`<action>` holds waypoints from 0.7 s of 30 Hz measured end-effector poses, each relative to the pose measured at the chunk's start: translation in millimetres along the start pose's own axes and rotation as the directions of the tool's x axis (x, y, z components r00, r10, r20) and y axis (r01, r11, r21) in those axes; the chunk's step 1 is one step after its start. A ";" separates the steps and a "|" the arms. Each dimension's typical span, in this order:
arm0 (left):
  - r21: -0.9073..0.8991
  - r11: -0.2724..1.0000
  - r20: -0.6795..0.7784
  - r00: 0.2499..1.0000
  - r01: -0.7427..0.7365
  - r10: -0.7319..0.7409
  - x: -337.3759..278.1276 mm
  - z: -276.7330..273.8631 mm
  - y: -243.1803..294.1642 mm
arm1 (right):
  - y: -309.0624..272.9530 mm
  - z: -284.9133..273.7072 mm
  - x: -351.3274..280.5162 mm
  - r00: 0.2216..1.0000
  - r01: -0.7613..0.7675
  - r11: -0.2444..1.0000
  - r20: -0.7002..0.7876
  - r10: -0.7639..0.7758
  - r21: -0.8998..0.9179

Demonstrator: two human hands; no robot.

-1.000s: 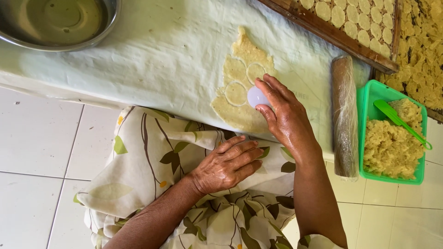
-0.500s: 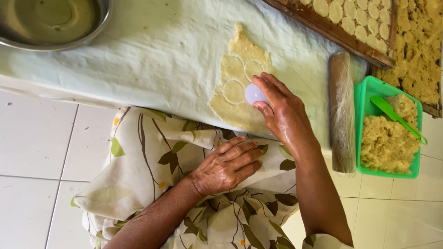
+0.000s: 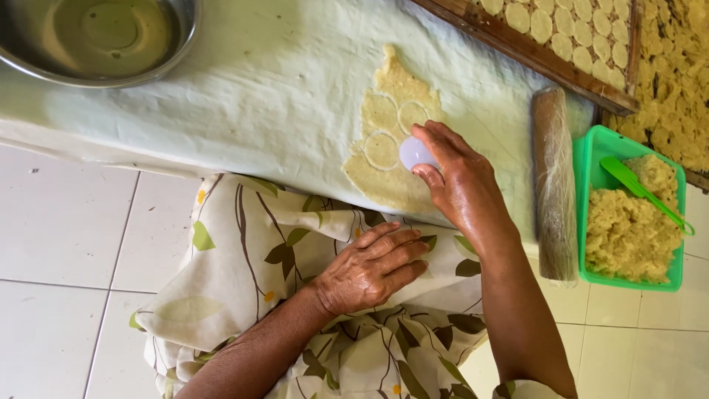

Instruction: Roll out dough on a flat surface and use a circular mold to cut out small pastry shapes.

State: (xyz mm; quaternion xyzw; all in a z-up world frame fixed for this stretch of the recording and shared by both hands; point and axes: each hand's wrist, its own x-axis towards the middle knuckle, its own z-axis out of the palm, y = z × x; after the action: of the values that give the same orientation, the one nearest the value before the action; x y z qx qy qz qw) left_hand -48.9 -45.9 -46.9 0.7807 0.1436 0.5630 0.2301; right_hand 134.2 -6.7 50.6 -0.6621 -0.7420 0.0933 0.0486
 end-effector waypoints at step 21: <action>0.005 1.000 0.055 0.998 -0.024 0.024 -9.2 7.6 0.2 | -1.6 6.2 -0.3 0.998 -0.028 0.999 -0.057 0.030 0.031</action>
State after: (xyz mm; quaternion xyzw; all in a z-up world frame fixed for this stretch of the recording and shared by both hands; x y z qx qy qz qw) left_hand -44.7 -52.0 -56.2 0.7980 0.1293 0.5439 0.2251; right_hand 131.5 -7.7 44.9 -0.6744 -0.7291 0.0862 0.0788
